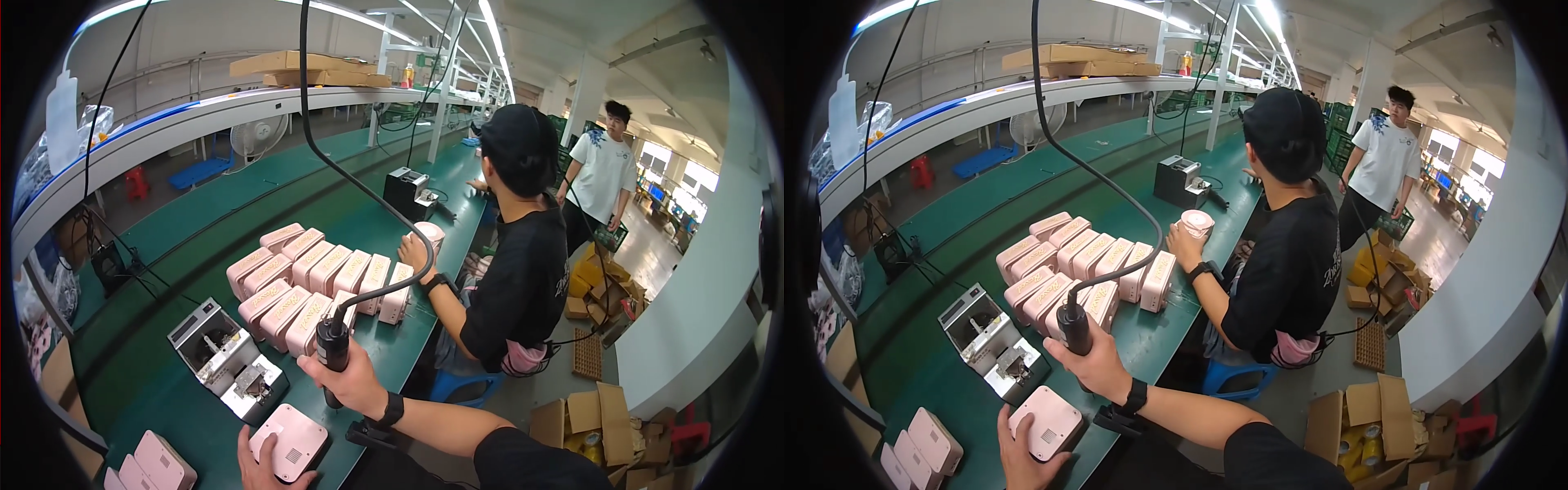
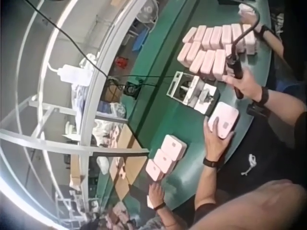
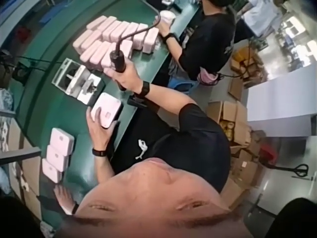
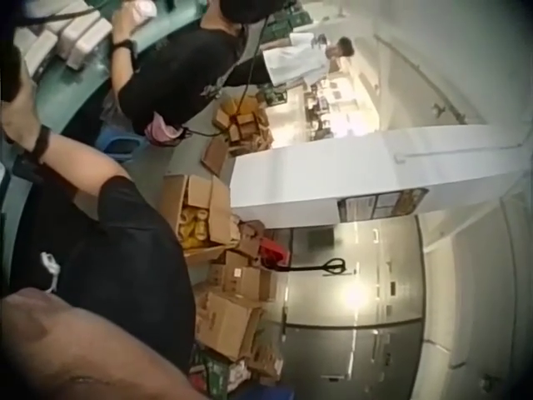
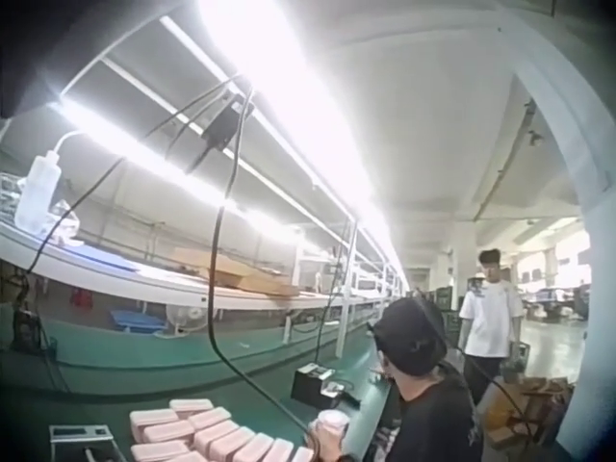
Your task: The person picks up a pink device, places it on the table, and uses a power screwdriver to drive screws into the back. They then turn the device over, press on the front panel, and place it onto a stack of finished devices.
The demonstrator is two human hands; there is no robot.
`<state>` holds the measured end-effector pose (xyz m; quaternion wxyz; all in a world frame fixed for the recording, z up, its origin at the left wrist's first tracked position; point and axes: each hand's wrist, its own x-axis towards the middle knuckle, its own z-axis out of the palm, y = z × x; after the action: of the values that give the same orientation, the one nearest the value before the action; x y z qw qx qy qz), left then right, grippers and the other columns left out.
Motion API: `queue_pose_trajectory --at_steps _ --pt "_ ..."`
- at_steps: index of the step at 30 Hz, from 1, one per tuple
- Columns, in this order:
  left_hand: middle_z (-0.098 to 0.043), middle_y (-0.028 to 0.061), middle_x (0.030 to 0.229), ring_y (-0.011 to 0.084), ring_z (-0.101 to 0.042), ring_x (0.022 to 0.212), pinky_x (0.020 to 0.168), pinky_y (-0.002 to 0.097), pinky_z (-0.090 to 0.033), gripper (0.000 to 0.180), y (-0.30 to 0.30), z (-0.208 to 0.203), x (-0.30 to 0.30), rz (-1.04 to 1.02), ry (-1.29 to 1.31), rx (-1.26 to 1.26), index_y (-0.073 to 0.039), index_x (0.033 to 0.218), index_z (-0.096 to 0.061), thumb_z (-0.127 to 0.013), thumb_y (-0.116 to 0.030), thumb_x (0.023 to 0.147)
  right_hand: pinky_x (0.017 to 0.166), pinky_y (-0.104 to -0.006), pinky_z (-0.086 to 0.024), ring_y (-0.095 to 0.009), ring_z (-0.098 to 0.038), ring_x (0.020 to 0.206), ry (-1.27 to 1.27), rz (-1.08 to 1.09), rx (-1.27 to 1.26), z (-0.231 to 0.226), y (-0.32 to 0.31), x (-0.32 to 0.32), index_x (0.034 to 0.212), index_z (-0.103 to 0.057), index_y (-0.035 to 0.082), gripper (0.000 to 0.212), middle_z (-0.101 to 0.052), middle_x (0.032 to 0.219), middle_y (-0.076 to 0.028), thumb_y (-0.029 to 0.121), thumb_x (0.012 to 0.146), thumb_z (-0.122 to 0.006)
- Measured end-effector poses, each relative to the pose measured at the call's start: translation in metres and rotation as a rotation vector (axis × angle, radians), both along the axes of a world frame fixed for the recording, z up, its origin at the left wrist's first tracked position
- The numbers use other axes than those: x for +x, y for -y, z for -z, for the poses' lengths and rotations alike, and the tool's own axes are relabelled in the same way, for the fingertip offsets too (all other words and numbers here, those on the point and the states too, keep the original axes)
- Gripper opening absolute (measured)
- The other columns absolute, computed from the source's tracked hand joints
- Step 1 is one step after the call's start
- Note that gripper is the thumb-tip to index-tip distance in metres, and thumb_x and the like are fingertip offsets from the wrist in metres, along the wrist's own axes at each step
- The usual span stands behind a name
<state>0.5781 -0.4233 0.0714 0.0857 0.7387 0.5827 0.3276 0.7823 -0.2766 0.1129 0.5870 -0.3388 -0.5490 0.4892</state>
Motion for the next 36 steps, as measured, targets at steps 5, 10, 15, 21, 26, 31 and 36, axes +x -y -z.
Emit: queue_pose_trajectory --at_steps 5,10,15,21,26,31,36 --pt "-0.041 0.0283 0.142 0.0484 -0.044 0.129 0.108 0.0512 -0.040 0.083 -0.004 0.001 0.002 -0.005 0.053 -0.001 -0.008 0.138 -0.052 -0.089 -0.023 0.066 0.056 -0.0239 -0.046 -0.008 -0.057 0.061 -0.026 0.000 -0.039 -0.001 0.001 0.007 0.103 -0.055 0.003 0.026 -0.061 0.079 -0.001 0.012 0.089 -0.075" --pt "-0.041 0.0276 0.142 0.0476 -0.044 0.128 0.107 0.0504 -0.041 0.096 0.000 -0.002 -0.005 -0.018 0.140 -0.082 -0.008 0.143 -0.046 -0.093 -0.022 0.060 0.056 -0.0242 -0.046 -0.009 -0.058 0.062 0.014 -0.021 -0.037 0.003 -0.001 0.009 0.104 -0.055 0.003 0.026 -0.061 0.078 -0.002 0.012 0.089 -0.074" --pt "-0.040 0.0261 0.143 0.0470 -0.044 0.129 0.106 0.0497 -0.042 0.102 0.000 0.005 -0.021 0.027 0.150 -0.117 -0.008 0.145 -0.043 -0.095 -0.022 0.059 0.057 -0.0241 -0.047 -0.009 -0.059 0.063 0.042 -0.027 -0.043 -0.006 0.005 0.002 0.100 -0.056 0.003 0.023 -0.061 0.077 -0.002 0.013 0.089 -0.075" --pt "-0.040 0.0231 0.146 0.0467 -0.043 0.131 0.107 0.0490 -0.042 0.101 -0.005 0.011 -0.030 0.112 0.199 -0.154 -0.009 0.146 -0.042 -0.094 -0.021 0.060 0.057 -0.0243 -0.048 -0.009 -0.059 0.063 0.089 -0.070 -0.079 -0.013 -0.009 -0.003 0.093 -0.058 0.003 0.022 -0.061 0.074 -0.002 0.014 0.088 -0.076" --pt "-0.044 0.0232 0.142 0.0433 -0.051 0.126 0.104 0.0496 -0.046 0.099 -0.006 0.017 -0.029 0.058 0.270 -0.159 -0.009 0.132 -0.056 -0.098 -0.035 0.047 0.057 -0.0243 -0.048 -0.009 -0.060 0.063 0.082 -0.058 -0.070 -0.013 -0.005 -0.011 0.090 -0.058 0.003 0.022 -0.061 0.071 -0.001 0.015 0.088 -0.077" --pt "-0.045 0.0216 0.138 0.0409 -0.054 0.123 0.101 0.0443 -0.050 0.105 -0.006 0.023 -0.034 0.072 0.153 -0.070 -0.008 0.135 -0.052 -0.100 -0.030 0.044 0.055 -0.0243 -0.047 -0.009 -0.059 0.060 0.131 -0.020 -0.058 -0.017 -0.004 -0.012 0.092 -0.058 0.003 0.022 -0.060 0.069 -0.001 0.015 0.089 -0.076" --pt "-0.046 0.0213 0.138 0.0410 -0.055 0.121 0.101 0.0454 -0.050 0.103 -0.008 0.021 -0.037 0.107 0.179 -0.076 -0.008 0.135 -0.052 -0.099 -0.030 0.046 0.054 -0.0247 -0.046 -0.009 -0.058 0.059 0.125 -0.053 -0.084 -0.016 -0.005 -0.009 0.096 -0.057 0.003 0.022 -0.059 0.068 -0.001 0.014 0.090 -0.075"
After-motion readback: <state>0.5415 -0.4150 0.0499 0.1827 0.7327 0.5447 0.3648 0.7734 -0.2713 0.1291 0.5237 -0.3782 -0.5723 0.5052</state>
